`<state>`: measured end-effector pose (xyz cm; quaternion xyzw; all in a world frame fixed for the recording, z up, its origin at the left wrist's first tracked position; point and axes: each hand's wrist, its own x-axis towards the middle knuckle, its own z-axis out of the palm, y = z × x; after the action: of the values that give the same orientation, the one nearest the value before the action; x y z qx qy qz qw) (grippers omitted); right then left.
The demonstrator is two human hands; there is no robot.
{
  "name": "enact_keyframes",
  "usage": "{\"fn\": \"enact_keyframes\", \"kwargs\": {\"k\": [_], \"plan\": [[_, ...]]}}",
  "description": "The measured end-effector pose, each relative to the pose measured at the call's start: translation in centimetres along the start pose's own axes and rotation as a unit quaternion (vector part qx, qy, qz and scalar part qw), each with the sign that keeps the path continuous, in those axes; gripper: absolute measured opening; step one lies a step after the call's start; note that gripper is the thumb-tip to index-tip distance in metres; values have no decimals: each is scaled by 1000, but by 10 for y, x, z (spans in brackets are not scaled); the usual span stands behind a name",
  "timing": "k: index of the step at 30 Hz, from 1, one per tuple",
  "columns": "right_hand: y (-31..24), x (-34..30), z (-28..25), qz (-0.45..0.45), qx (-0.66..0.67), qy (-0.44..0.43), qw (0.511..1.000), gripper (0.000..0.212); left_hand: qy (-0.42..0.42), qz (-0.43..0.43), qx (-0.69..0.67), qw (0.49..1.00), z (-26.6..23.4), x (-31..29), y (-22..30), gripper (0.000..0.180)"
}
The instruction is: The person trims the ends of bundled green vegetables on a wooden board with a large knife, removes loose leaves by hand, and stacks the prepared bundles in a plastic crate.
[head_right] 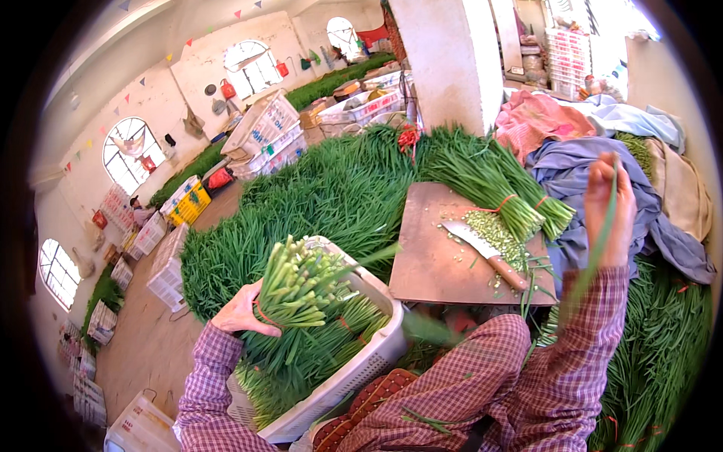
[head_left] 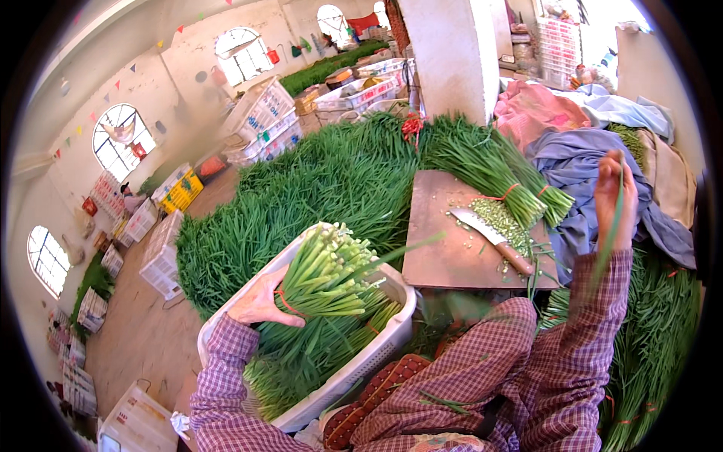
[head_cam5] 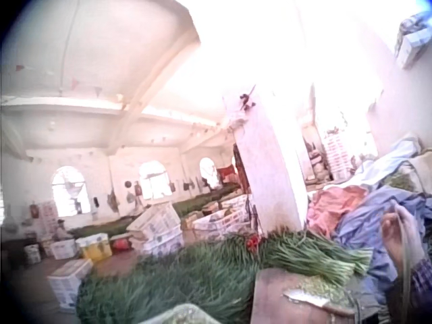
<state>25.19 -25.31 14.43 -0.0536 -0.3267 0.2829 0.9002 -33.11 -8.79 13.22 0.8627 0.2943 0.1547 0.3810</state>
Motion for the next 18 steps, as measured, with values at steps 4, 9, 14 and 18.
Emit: {"fn": "enact_keyframes", "kwargs": {"k": [4,9,14,18], "plan": [[50,-68,46,0,-595,-46,803,25,-1,-12,92,996,1,-23,-13,100],[107,-138,91,2,-674,-312,670,49,-27,4,61,998,33,-2,-20,94],[129,-158,127,206,-585,-394,678,42,-53,19,72,996,50,15,-11,93],[156,-177,90,68,-542,-393,740,15,-51,15,90,994,57,16,-9,95]]}}
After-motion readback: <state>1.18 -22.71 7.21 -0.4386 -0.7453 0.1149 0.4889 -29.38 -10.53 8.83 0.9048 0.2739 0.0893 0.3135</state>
